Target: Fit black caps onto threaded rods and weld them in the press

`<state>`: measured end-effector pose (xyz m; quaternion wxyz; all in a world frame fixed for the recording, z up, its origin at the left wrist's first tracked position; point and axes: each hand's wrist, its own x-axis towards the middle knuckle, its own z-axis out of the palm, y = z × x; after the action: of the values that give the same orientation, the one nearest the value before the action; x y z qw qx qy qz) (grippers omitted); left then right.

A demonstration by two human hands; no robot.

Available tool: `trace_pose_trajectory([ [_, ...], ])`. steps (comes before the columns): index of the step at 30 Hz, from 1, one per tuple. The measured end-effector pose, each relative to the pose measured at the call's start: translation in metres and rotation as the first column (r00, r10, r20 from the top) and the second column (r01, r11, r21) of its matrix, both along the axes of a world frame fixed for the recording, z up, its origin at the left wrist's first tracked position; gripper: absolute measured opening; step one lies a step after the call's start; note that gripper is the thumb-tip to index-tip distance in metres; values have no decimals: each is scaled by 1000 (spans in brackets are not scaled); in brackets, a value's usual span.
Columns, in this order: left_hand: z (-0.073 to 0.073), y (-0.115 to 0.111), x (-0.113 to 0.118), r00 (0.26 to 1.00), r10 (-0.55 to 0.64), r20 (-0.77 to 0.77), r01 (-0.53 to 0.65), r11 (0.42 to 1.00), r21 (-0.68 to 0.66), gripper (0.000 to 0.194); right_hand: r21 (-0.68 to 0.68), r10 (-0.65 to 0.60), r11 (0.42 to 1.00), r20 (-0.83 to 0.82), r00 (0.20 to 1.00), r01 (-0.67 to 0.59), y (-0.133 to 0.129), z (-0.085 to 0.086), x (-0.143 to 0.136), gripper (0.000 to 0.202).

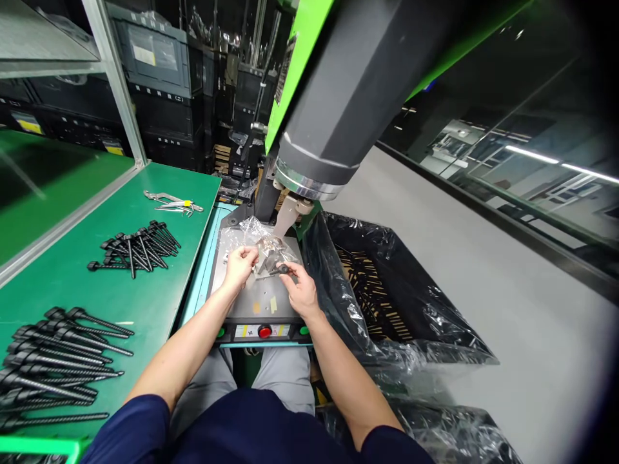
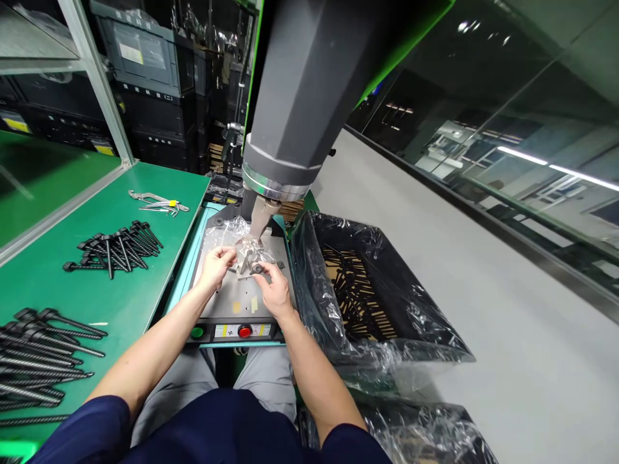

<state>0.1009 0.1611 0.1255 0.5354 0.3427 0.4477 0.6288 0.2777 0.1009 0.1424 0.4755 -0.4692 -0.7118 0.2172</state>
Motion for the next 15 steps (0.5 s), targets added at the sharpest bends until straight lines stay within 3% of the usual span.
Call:
trace_pose_trajectory([
  [6,-20,-22,-9,994,55,-95,-64,994,-91,30,63,50,997,-11,999,-50,-35,7,-3,29],
  [9,-22,-49,-15,940,206,-272,-215,976,-6,39,48,65,997,-64,996,-62,-38,8,-7,29],
  [10,-22,-61,-17,913,224,-340,-218,974,56,41,21,74,997,-117,990,-72,-38,6,-10,30],
  [12,-23,-87,-20,883,118,-454,-62,988,138,40,-65,99,990,-285,953,-122,-38,1,-17,34],
  [15,-26,-122,-22,830,-206,-519,285,956,76,31,-182,90,958,-546,833,-223,-35,-6,-31,39],
])
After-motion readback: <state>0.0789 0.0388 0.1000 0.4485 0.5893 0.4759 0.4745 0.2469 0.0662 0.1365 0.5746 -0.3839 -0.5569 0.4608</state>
